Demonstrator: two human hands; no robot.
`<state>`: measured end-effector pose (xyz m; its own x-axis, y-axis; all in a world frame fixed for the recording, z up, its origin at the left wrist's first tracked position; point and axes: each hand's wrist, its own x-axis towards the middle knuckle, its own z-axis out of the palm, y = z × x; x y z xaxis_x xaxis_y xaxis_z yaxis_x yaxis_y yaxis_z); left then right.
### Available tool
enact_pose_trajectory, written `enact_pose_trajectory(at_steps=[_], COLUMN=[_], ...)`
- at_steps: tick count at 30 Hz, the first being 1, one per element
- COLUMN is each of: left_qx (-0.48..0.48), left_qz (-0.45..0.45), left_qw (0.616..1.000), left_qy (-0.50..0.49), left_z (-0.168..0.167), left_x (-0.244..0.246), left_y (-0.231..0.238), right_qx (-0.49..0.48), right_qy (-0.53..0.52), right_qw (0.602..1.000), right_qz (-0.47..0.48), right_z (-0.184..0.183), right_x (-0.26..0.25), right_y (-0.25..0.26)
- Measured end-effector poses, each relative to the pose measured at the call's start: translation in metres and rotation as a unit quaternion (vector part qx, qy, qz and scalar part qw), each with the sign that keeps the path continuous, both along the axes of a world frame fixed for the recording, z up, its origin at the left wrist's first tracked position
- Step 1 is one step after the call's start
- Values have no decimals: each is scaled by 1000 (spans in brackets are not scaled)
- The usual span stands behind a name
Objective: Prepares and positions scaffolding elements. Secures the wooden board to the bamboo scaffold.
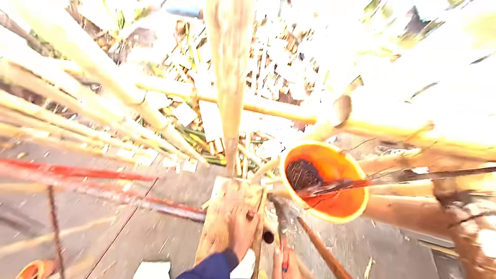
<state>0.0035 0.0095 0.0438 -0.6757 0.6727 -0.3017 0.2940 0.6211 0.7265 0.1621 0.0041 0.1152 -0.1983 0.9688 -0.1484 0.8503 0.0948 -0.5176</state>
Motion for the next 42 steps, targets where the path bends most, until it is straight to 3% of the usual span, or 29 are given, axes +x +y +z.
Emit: enact_pose_trajectory(at_steps=[6, 14, 19, 23, 26, 29, 32, 36, 39, 42], left_qx=[-22, -2, 5, 1, 6, 5, 9, 4, 9, 7], left_qz=[6, 14, 19, 18, 20, 20, 15, 15, 22, 21], left_qw=[1000, 1000, 999, 999, 999, 999, 999, 999, 999, 999], left_qy=[3, 22, 28, 27, 29, 31, 37, 30, 30, 26], left_z=[-2, -7, -9, -8, -10, -9, -9, -6, -10, -11], left_x=[3, 4, 7, 6, 6, 7, 7, 8, 6, 7], left_y=[-5, -5, -5, -6, -4, -6, -3, -7, -3, -6], right_qx=[18, 179, 19, 128, 214, 139, 30, 144, 192, 114], right_qy=[-14, 33, -84, -25, 43, -10, -79, 7, 108, -2], right_qw=[1000, 983, 996, 991, 976, 989, 996, 989, 975, 993], right_qz=[-13, 19, 28, -2, 10, 46, 19, -5, 1, 36], right_z=[4, 5, -6, 28, 28, -8, -7, 30, 26, -7], right_x=[4, -3, 4, -13, -15, 4, 5, -9, -13, 4], right_y=[-1, -5, -1, 11, 11, -3, 0, 10, 12, -1])
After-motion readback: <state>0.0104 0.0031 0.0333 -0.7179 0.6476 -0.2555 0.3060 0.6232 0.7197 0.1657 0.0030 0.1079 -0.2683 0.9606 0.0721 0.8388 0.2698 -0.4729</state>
